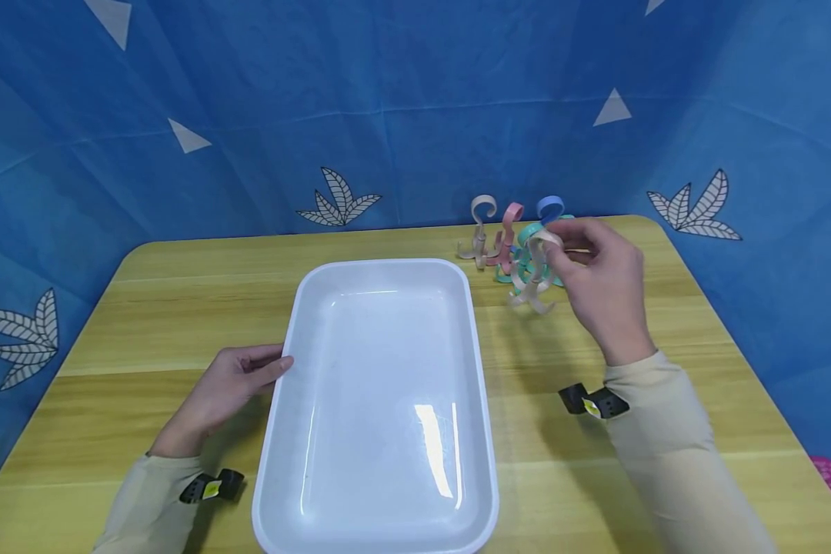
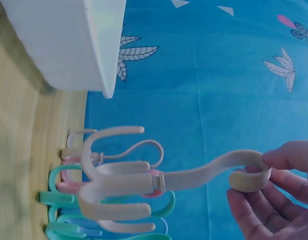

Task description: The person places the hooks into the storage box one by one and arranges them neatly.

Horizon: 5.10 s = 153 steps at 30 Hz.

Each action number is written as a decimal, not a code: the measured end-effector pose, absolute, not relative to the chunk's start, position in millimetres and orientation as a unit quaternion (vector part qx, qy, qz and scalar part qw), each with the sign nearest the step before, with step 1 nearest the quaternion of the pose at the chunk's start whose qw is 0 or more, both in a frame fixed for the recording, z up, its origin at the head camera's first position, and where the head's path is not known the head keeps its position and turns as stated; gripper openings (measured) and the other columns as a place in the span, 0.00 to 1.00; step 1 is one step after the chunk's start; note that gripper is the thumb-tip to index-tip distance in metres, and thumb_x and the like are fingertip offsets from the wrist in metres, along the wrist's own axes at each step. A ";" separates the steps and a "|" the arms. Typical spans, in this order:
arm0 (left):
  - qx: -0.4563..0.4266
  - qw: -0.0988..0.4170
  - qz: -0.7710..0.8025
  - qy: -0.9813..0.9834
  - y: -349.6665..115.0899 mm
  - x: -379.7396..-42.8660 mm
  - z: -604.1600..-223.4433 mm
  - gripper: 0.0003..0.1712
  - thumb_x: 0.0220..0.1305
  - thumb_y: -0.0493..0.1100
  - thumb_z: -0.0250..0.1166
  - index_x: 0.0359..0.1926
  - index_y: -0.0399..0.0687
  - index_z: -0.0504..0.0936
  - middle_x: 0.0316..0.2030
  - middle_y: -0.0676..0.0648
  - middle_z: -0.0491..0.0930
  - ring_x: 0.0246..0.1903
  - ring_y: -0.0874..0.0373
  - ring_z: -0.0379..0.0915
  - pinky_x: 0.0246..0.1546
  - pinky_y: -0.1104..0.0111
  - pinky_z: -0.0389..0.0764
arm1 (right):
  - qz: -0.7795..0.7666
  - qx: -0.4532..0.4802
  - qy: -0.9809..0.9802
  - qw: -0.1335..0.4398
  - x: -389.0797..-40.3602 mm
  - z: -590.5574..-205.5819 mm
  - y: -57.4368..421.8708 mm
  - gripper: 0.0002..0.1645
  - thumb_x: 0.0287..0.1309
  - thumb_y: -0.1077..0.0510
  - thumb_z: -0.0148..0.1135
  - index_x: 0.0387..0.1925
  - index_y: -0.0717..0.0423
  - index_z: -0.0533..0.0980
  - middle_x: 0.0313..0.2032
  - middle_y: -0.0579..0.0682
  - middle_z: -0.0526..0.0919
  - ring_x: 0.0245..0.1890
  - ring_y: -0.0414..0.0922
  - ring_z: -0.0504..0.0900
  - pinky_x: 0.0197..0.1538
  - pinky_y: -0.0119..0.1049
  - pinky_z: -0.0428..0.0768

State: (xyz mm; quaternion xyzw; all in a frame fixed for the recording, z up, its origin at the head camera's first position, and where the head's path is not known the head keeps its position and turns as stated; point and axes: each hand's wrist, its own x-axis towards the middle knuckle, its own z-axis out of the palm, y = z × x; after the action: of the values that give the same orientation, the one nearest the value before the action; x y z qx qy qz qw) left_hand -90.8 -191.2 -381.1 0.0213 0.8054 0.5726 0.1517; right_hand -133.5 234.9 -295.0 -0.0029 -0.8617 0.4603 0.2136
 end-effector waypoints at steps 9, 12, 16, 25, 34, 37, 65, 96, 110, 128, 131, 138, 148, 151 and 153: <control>0.021 0.158 0.569 0.807 -190.4 -92.1 -378.3 0.29 0.57 0.54 0.61 0.53 0.38 0.75 0.47 0.42 0.76 0.44 0.55 0.74 0.41 0.67 0.78 | 0.440 0.017 -0.875 0.199 -133.4 -287.8 231.9 0.16 0.56 0.53 0.60 0.45 0.54 0.78 0.41 0.49 0.77 0.41 0.38 0.76 0.44 0.26 0.74; 0.018 0.163 0.567 0.807 -190.7 -92.7 -377.7 0.27 0.58 0.53 0.61 0.52 0.38 0.75 0.46 0.42 0.76 0.44 0.54 0.75 0.40 0.66 0.78 | 0.423 0.022 -0.884 0.199 -132.5 -283.0 231.6 0.16 0.56 0.52 0.60 0.45 0.53 0.78 0.40 0.49 0.78 0.41 0.38 0.75 0.45 0.27 0.74; 0.015 0.167 0.567 0.807 -191.5 -92.5 -377.5 0.27 0.58 0.53 0.61 0.52 0.38 0.75 0.46 0.42 0.77 0.43 0.54 0.75 0.40 0.66 0.79 | 0.411 0.023 -0.890 0.195 -131.2 -277.8 230.9 0.16 0.55 0.52 0.60 0.45 0.52 0.78 0.40 0.49 0.78 0.41 0.38 0.75 0.45 0.28 0.74; 0.016 0.170 0.582 0.795 -191.2 -93.1 -378.4 0.26 0.57 0.52 0.62 0.52 0.39 0.75 0.45 0.44 0.77 0.43 0.56 0.75 0.40 0.65 0.78 | 0.406 0.023 -0.897 0.175 -132.2 -273.9 230.7 0.15 0.56 0.53 0.59 0.46 0.51 0.78 0.41 0.48 0.77 0.42 0.41 0.74 0.43 0.27 0.74; 0.016 0.173 0.577 0.798 -190.8 -92.6 -376.7 0.26 0.58 0.52 0.62 0.52 0.39 0.75 0.45 0.44 0.77 0.43 0.56 0.75 0.41 0.66 0.78 | 0.441 0.050 -0.881 0.164 -134.6 -265.4 221.0 0.14 0.56 0.54 0.59 0.45 0.53 0.78 0.42 0.48 0.77 0.41 0.41 0.75 0.40 0.25 0.75; 0.016 0.173 0.573 0.801 -191.1 -92.1 -377.0 0.26 0.58 0.52 0.61 0.52 0.40 0.75 0.45 0.45 0.77 0.44 0.57 0.75 0.41 0.66 0.78 | 0.423 0.067 -0.886 0.176 -136.0 -264.5 217.6 0.14 0.57 0.54 0.59 0.44 0.53 0.78 0.43 0.47 0.77 0.43 0.41 0.74 0.43 0.27 0.74; 0.029 0.185 0.574 0.797 -192.5 -90.6 -379.6 0.26 0.58 0.52 0.61 0.52 0.40 0.75 0.46 0.45 0.77 0.44 0.56 0.74 0.41 0.66 0.78 | 0.396 0.183 -0.887 0.155 -148.5 -263.1 194.8 0.11 0.56 0.59 0.59 0.42 0.49 0.78 0.38 0.40 0.77 0.39 0.37 0.76 0.41 0.26 0.74; 0.038 0.178 0.570 0.801 -196.0 -92.6 -379.0 0.29 0.57 0.54 0.61 0.53 0.39 0.74 0.46 0.44 0.77 0.44 0.55 0.75 0.39 0.65 0.79 | 0.449 0.311 -0.837 0.042 -161.9 -270.0 145.9 0.09 0.54 0.61 0.62 0.39 0.52 0.79 0.37 0.43 0.78 0.37 0.39 0.77 0.42 0.36 0.78; 0.044 0.192 0.573 0.795 -194.5 -93.9 -375.6 0.29 0.58 0.53 0.61 0.54 0.37 0.73 0.47 0.41 0.76 0.43 0.53 0.75 0.39 0.64 0.79 | 0.407 0.320 -0.855 0.022 -174.4 -275.2 126.9 0.09 0.55 0.60 0.60 0.39 0.50 0.78 0.36 0.38 0.77 0.38 0.35 0.75 0.45 0.31 0.76; 0.036 0.185 0.564 0.804 -193.1 -94.3 -375.6 0.28 0.57 0.53 0.61 0.53 0.39 0.75 0.46 0.42 0.77 0.42 0.54 0.76 0.36 0.65 0.80 | 0.405 0.322 -0.853 -0.063 -195.4 -285.6 89.0 0.09 0.56 0.61 0.59 0.40 0.51 0.77 0.36 0.40 0.75 0.38 0.35 0.74 0.45 0.29 0.76; 0.039 0.186 0.565 0.803 -192.8 -94.5 -374.8 0.29 0.58 0.53 0.61 0.53 0.38 0.74 0.47 0.40 0.76 0.42 0.53 0.76 0.37 0.65 0.80 | 0.397 0.331 -0.854 -0.064 -196.5 -287.5 82.7 0.09 0.56 0.61 0.59 0.40 0.51 0.77 0.36 0.40 0.75 0.38 0.35 0.74 0.45 0.28 0.75; 0.035 0.193 0.566 0.801 -192.2 -94.7 -373.3 0.30 0.57 0.53 0.61 0.54 0.37 0.74 0.47 0.39 0.76 0.41 0.52 0.76 0.36 0.64 0.80 | 0.385 0.348 -0.852 -0.064 -198.8 -292.5 70.9 0.10 0.56 0.61 0.59 0.41 0.50 0.76 0.37 0.40 0.75 0.38 0.34 0.73 0.44 0.27 0.74; 0.036 0.188 0.568 0.800 -195.1 -95.1 -377.0 0.29 0.57 0.54 0.61 0.53 0.38 0.74 0.46 0.40 0.76 0.41 0.53 0.77 0.36 0.64 0.80 | 0.369 0.353 -0.856 -0.086 -203.7 -298.1 50.6 0.12 0.55 0.62 0.59 0.43 0.51 0.75 0.37 0.41 0.75 0.38 0.35 0.73 0.42 0.26 0.75; 0.038 0.192 0.568 0.800 -194.4 -95.1 -376.3 0.29 0.57 0.54 0.61 0.53 0.38 0.74 0.47 0.40 0.76 0.41 0.53 0.76 0.36 0.64 0.80 | 0.364 0.347 -0.859 -0.093 -203.7 -298.3 46.7 0.13 0.55 0.63 0.58 0.44 0.53 0.75 0.37 0.41 0.76 0.38 0.36 0.73 0.41 0.27 0.74; 0.040 0.196 0.569 0.797 -194.0 -95.4 -376.0 0.29 0.58 0.54 0.61 0.54 0.38 0.74 0.47 0.40 0.76 0.41 0.52 0.76 0.36 0.64 0.80 | 0.362 0.345 -0.860 -0.098 -203.3 -298.7 45.0 0.13 0.55 0.63 0.58 0.44 0.53 0.75 0.37 0.42 0.76 0.38 0.36 0.73 0.41 0.27 0.74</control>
State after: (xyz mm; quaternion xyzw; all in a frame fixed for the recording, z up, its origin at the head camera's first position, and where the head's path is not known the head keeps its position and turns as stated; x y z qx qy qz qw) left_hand -95.4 -194.0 -376.0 0.0398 0.7973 0.5695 0.1959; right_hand -203.3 45.0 -298.7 0.3453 -0.8602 0.3622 -0.0984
